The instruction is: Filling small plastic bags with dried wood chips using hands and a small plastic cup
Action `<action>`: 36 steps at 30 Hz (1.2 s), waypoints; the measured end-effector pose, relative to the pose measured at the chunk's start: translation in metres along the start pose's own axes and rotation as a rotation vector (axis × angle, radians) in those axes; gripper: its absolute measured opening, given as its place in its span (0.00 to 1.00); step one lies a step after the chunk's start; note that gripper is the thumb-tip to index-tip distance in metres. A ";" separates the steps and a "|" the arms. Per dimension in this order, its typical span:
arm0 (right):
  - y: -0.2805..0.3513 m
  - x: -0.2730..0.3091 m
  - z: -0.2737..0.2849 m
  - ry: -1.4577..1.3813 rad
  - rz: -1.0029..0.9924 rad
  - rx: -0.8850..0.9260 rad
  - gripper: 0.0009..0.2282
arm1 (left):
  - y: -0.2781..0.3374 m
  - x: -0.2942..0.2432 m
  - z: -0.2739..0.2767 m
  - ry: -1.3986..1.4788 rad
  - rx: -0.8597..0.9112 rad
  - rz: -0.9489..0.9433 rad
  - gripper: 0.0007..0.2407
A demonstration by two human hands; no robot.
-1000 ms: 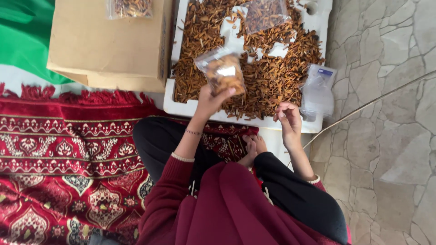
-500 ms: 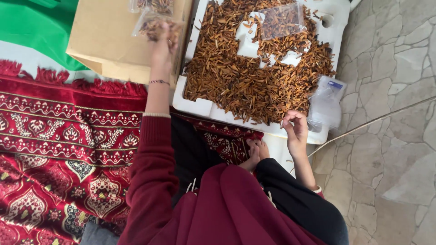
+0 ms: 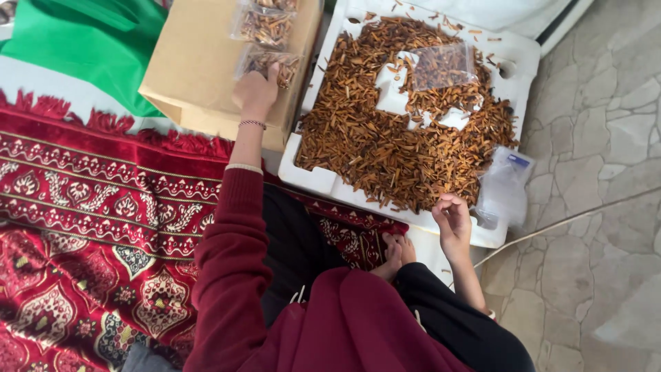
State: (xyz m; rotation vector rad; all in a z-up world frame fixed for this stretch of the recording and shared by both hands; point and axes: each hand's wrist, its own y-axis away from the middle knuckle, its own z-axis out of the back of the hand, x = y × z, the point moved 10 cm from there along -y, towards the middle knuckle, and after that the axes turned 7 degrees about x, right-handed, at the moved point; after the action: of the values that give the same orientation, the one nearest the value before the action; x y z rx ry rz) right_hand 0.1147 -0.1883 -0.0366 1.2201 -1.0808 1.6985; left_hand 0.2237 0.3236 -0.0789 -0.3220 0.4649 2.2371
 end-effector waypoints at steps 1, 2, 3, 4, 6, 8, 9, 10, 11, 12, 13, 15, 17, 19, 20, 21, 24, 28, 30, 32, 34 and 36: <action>0.000 0.003 -0.002 -0.001 0.003 0.011 0.10 | 0.006 0.002 -0.003 0.004 -0.005 0.010 0.33; -0.001 0.006 -0.006 0.015 0.020 0.029 0.10 | 0.013 -0.004 0.012 0.038 -0.172 -0.061 0.26; -0.002 0.010 -0.010 0.031 0.038 0.047 0.11 | 0.024 -0.008 0.026 0.069 -0.339 -0.133 0.18; -0.003 0.010 -0.011 0.025 0.043 0.057 0.11 | 0.034 -0.010 0.031 0.067 -0.348 -0.123 0.18; -0.004 0.008 -0.014 0.040 0.042 0.073 0.11 | 0.091 -0.034 0.071 0.158 -0.797 -0.480 0.05; -0.004 0.003 -0.017 0.018 0.030 0.085 0.10 | 0.096 -0.041 0.062 0.147 -0.729 -0.500 0.08; -0.006 -0.001 -0.018 0.002 0.014 0.081 0.10 | 0.094 -0.048 0.055 0.142 -0.652 -0.534 0.12; -0.007 -0.004 -0.021 -0.003 0.017 0.100 0.10 | 0.092 -0.046 0.047 0.138 -0.661 -0.517 0.12; -0.008 -0.008 -0.023 -0.007 0.007 0.100 0.10 | 0.075 -0.043 0.026 0.068 -0.497 -0.409 0.20; -0.009 -0.012 -0.024 -0.012 -0.004 0.098 0.10 | 0.060 -0.037 0.002 0.001 -0.332 -0.302 0.30; -0.010 -0.011 -0.027 -0.016 -0.002 0.114 0.10 | 0.060 -0.036 0.004 0.000 -0.338 -0.287 0.30; -0.011 -0.010 -0.033 -0.019 -0.013 0.143 0.10 | 0.056 -0.040 0.005 -0.025 -0.307 -0.259 0.33; -0.013 -0.007 -0.040 -0.009 0.000 0.169 0.09 | 0.047 -0.037 0.003 -0.065 -0.259 -0.236 0.34; -0.019 -0.006 -0.042 0.007 0.018 0.183 0.09 | 0.042 -0.042 0.009 -0.101 -0.212 -0.227 0.35; -0.018 -0.008 -0.044 0.005 0.013 0.191 0.09 | 0.041 -0.040 0.009 -0.135 -0.119 -0.195 0.35; -0.018 -0.011 -0.045 0.003 0.007 0.199 0.10 | 0.041 -0.038 0.008 -0.171 -0.025 -0.163 0.36; -0.017 -0.028 -0.043 0.010 -0.073 0.180 0.10 | 0.036 -0.035 0.011 -0.183 0.013 -0.170 0.38; -0.015 -0.035 -0.036 0.023 -0.052 0.167 0.10 | 0.073 -0.049 0.017 0.025 0.078 -0.222 0.31; -0.007 -0.045 -0.030 -0.017 -0.065 0.167 0.09 | 0.124 -0.071 0.041 0.377 -0.346 -0.565 0.26; -0.009 -0.052 -0.026 0.005 -0.084 0.095 0.10 | 0.175 -0.094 0.029 0.513 -0.286 -0.674 0.26; -0.013 -0.056 -0.018 0.030 -0.097 0.014 0.10 | 0.214 -0.111 0.002 0.653 -0.218 -0.789 0.25; -0.010 -0.051 -0.014 0.036 -0.046 -0.018 0.10 | 0.236 -0.121 -0.078 0.544 0.139 -0.734 0.23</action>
State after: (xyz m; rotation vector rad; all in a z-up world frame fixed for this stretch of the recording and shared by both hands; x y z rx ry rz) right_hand 0.1318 -0.1773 -0.0860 1.1902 -1.0363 1.6667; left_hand 0.1268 0.0663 -0.0509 -0.8794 0.6521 1.3802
